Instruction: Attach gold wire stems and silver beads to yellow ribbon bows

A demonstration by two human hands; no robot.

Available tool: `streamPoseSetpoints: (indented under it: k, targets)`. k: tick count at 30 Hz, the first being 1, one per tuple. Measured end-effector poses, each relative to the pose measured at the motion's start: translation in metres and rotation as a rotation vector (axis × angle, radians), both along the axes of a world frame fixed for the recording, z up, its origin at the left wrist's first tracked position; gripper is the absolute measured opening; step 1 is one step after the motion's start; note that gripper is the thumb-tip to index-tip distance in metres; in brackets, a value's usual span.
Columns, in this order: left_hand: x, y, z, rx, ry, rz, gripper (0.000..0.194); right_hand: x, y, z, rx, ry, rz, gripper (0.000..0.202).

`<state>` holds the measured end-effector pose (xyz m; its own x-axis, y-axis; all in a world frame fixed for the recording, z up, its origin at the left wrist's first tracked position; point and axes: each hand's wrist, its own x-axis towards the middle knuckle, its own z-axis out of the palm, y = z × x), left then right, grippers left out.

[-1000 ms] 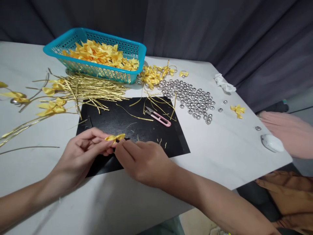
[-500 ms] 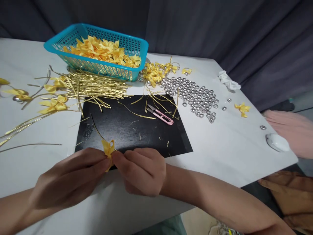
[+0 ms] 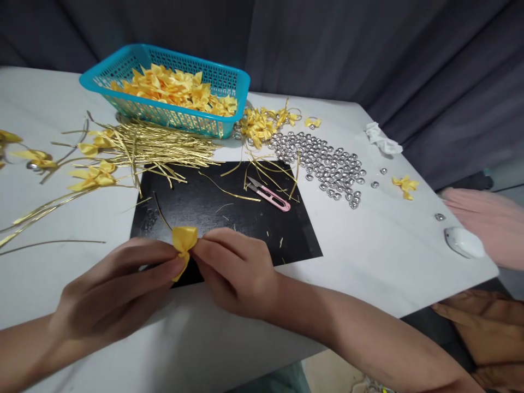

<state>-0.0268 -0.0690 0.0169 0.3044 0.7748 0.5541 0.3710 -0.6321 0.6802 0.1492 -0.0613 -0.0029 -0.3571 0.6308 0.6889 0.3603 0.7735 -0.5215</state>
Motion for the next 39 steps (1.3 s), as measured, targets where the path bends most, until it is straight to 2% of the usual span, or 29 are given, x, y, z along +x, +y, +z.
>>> streamPoseSetpoints:
  k: [3,5,12,18,21,24,26,31,39]
  targets:
    - [-0.001,0.001,-0.002,0.15,0.049,-0.078,0.018,0.0,-0.001,-0.001,-0.033,-0.006,0.004,0.015]
    - [-0.002,0.001,-0.004,0.19,0.044,-0.092,0.018,0.0,-0.002,-0.001,-0.053,0.003,0.015,0.018]
    - [0.002,-0.001,-0.008,0.055,-0.058,-0.059,0.021,0.001,-0.003,0.001,-0.051,-0.033,0.006,0.018]
    - [0.006,-0.004,-0.021,-0.065,-0.176,0.124,0.027,0.001,-0.003,0.003,0.063,-0.128,-0.134,0.018]
    - [0.009,-0.003,-0.021,-0.195,-0.164,0.26,0.019,0.002,-0.003,0.004,0.07,-0.243,-0.171,0.016]
    - [0.012,0.002,-0.018,-0.374,-0.203,0.292,0.008,0.005,0.001,0.007,0.127,-0.378,-0.205,0.016]
    - [0.013,0.008,-0.016,-0.49,-0.257,0.256,0.002,0.008,0.005,0.01,0.148,-0.478,-0.181,0.018]
    - [0.012,0.02,-0.015,-0.795,-0.321,0.142,0.012,0.014,0.014,0.018,0.147,-0.628,-0.071,0.027]
    - [0.011,0.029,-0.002,-1.094,-0.433,-0.039,0.016,0.016,0.016,0.022,0.204,-0.469,-0.041,0.026]
